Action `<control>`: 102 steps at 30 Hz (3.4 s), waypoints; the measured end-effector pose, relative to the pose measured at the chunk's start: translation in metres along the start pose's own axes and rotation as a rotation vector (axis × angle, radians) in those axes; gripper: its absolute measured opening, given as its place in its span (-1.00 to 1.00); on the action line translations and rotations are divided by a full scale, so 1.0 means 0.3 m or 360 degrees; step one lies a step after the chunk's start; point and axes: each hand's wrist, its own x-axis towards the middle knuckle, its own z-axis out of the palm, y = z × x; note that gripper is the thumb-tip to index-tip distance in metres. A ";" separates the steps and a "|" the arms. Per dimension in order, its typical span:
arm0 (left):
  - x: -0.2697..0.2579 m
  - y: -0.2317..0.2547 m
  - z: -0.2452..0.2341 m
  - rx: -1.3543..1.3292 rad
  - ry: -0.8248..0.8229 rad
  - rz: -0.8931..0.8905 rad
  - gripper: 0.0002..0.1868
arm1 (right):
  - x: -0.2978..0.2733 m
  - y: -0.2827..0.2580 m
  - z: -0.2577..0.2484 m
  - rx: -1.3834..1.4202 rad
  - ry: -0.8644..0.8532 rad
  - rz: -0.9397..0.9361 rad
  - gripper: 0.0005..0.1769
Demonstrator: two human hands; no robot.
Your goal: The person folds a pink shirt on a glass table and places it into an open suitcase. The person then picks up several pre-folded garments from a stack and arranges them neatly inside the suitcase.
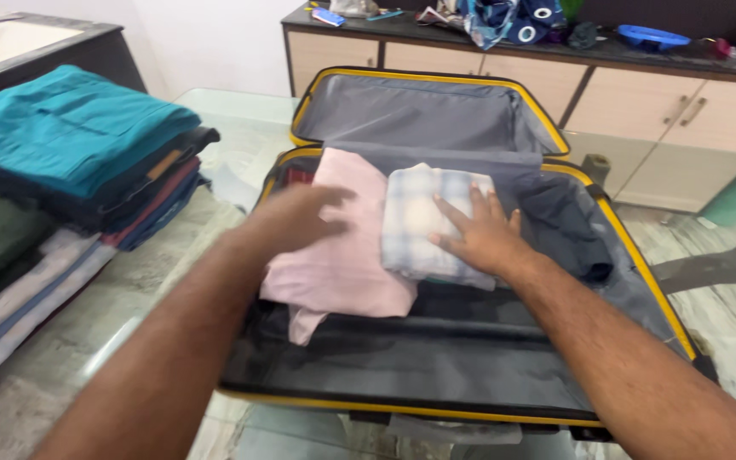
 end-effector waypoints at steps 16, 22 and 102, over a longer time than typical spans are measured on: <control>-0.939 -0.651 -0.369 0.1279 0.0876 -0.1360 -0.01 | 0.064 0.049 0.122 -0.0090 0.0432 -0.0597 -0.31; -1.013 -0.815 -0.338 0.1324 0.0787 -0.1540 0.25 | 0.055 0.050 0.119 -0.0057 0.0415 -0.0581 -0.31; 0.376 0.474 0.516 0.0182 -0.0275 0.0417 -0.15 | -0.322 0.421 -0.199 -0.0207 -0.0117 0.0678 -0.41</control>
